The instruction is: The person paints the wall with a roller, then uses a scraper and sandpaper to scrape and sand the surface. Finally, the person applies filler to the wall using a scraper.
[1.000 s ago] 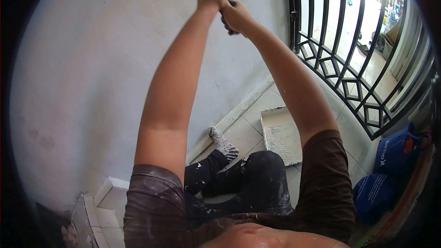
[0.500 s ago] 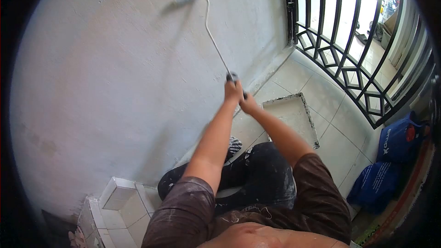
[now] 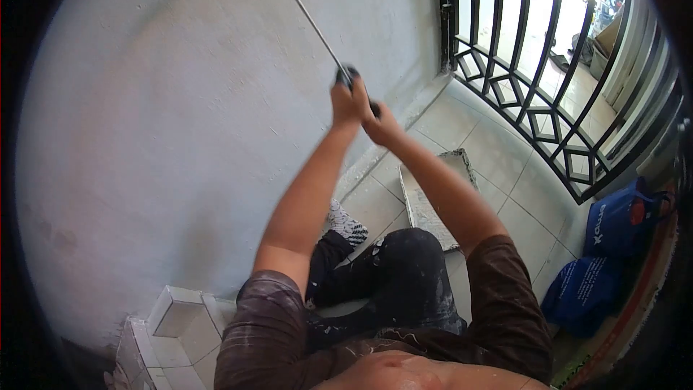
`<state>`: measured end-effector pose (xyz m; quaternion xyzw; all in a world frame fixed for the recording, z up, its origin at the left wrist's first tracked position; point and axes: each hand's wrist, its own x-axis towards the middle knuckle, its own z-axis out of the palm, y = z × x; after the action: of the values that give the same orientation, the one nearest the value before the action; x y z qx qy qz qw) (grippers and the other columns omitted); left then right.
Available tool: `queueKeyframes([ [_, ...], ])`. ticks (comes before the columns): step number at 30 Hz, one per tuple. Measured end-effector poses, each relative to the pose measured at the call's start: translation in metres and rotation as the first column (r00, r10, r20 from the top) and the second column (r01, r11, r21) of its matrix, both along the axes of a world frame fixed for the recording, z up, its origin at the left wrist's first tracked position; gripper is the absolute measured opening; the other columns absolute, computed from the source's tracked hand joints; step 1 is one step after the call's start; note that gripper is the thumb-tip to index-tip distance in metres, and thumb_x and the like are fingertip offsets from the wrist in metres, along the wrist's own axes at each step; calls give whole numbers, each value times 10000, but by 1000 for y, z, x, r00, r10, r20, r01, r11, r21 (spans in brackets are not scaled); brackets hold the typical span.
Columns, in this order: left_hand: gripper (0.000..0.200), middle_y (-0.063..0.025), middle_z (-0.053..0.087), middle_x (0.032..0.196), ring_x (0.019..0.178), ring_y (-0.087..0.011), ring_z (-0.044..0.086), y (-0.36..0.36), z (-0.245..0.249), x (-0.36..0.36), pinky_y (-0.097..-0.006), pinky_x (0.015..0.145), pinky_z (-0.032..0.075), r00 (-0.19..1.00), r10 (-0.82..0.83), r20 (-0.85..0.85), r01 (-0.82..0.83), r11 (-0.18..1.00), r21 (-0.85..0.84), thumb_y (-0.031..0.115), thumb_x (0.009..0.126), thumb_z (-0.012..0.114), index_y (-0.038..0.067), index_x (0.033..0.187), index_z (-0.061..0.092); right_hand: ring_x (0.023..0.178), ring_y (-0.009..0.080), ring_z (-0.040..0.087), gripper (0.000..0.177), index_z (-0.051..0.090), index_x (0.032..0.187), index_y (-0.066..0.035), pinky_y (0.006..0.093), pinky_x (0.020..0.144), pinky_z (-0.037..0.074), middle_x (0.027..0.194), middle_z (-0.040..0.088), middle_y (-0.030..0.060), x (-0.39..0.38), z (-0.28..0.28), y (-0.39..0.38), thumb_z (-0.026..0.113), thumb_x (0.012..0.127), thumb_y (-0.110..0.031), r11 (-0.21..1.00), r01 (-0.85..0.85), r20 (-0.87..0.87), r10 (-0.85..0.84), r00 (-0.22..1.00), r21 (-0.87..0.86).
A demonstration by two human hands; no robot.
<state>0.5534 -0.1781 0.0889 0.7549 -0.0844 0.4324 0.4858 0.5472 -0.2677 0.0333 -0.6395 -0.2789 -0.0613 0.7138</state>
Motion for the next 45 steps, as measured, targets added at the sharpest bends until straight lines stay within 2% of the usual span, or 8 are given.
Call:
queueKeyframes([
  [9,228,-37,497,609,555,-155,444,43,177,10,-348,526,390,978,-121,-168,87,976,-199,192,837,487,39,673,528,493,186,524,476,564,727,-4,392,469,436,590,543,78,2,174,32,518,919,-437,988,-108,-246,78,966,-110],
  [18,325,-67,552,653,603,-195,531,81,-187,-33,-369,567,446,858,-34,-513,-73,980,-187,326,927,496,41,868,641,816,268,656,452,641,997,47,400,748,501,827,676,209,-99,-95,26,545,937,-390,953,-82,-428,-53,902,-293],
  [25,276,-113,618,834,725,-203,588,2,-222,-172,-340,674,478,587,-389,-710,56,895,-443,153,935,447,22,1024,674,868,355,663,335,633,975,47,422,784,492,886,671,248,-193,-231,-21,561,906,-272,945,28,-409,-168,897,-327],
  [27,242,-36,544,696,617,-145,511,-7,-217,-167,-305,575,412,807,-238,-540,-19,905,-426,140,895,456,40,876,677,779,310,655,294,625,945,54,420,729,487,819,658,243,-191,-236,-12,557,911,-230,935,173,-285,-265,921,-310],
  [29,246,-209,637,910,897,-340,611,-6,-172,-170,-400,862,471,804,-219,-553,-37,909,-414,143,903,494,9,1029,657,704,248,613,289,620,918,47,398,674,475,752,642,200,-179,-208,-2,555,924,-235,982,126,-269,-161,950,-142],
  [31,189,-201,649,941,895,-339,613,22,-144,-148,-414,842,478,887,138,-441,0,954,299,108,886,506,9,955,652,639,175,547,298,609,866,34,364,608,450,681,610,130,-163,-151,10,552,940,-249,997,72,-306,-75,949,-24],
  [39,275,-31,493,564,513,-155,438,57,137,-91,-363,502,376,974,-169,-153,160,985,-67,195,873,478,28,688,594,496,124,467,421,519,706,-71,312,441,369,572,505,6,-111,131,49,522,949,-415,991,-95,-292,118,949,94],
  [45,289,-84,550,628,560,-189,511,83,130,-53,-364,545,438,943,-99,-317,59,989,-134,213,853,460,-7,785,634,405,125,439,466,476,692,-115,297,376,332,528,462,5,-91,139,65,496,944,-506,986,-164,-435,157,887,23],
])
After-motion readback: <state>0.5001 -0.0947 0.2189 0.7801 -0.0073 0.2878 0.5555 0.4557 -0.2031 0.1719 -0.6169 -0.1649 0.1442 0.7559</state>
